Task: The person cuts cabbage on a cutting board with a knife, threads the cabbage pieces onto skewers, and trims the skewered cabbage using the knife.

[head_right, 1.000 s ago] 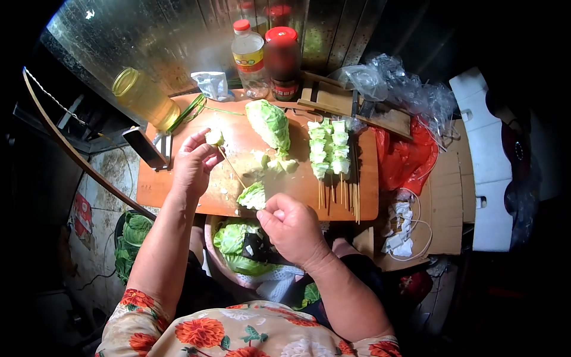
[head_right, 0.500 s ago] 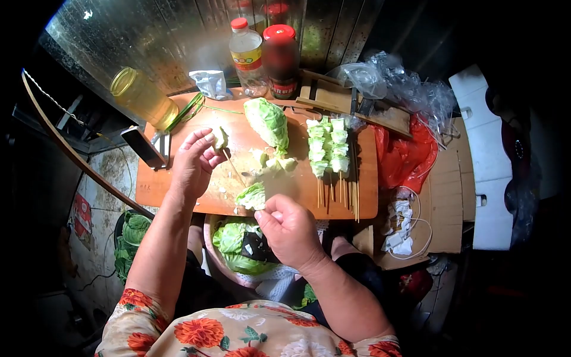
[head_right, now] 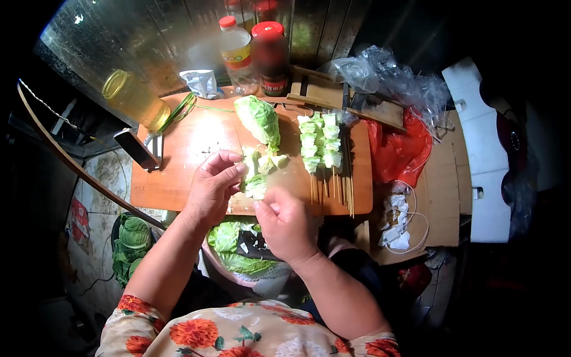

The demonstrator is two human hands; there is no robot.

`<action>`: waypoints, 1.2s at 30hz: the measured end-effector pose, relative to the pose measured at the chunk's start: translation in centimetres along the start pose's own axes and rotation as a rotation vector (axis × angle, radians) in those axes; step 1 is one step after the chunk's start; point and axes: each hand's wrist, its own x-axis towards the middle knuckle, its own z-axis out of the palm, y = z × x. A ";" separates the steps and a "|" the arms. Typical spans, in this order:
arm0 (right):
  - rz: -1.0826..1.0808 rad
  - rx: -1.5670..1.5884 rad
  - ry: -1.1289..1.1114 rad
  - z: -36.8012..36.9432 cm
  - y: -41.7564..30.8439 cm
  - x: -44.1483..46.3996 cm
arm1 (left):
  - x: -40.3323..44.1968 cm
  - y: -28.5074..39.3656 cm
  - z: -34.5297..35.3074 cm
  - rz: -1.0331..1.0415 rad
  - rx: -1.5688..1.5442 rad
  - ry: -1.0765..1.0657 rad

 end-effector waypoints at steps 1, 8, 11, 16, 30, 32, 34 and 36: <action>-0.002 0.006 0.001 0.1 0.1 -0.1 | 0.0 -0.1 -0.1 0.011 0.006 -0.014; -0.033 0.017 0.024 -0.3 0.3 0.7 | 1.3 -0.7 -0.3 0.073 0.004 -0.054; -0.006 0.116 0.048 -0.8 0.1 0.8 | 3.0 0.3 -1.1 0.209 0.131 -0.033; 0.005 0.122 0.067 -2.1 -0.2 0.8 | 7.8 -2.5 -4.4 0.140 0.253 0.203; 0.054 0.120 0.028 -4.6 -1.0 0.1 | 12.2 -7.9 -5.5 0.032 1.119 0.184; 0.036 0.111 0.017 -4.7 -1.0 0.0 | 12.4 -7.9 -5.9 0.071 1.153 0.173; 0.019 0.099 0.006 -4.7 -1.0 -0.1 | 12.4 -7.9 -6.2 0.029 1.121 0.135; 0.007 0.065 0.006 -4.6 -1.0 -0.2 | 11.0 -6.4 -4.6 -0.002 1.111 0.148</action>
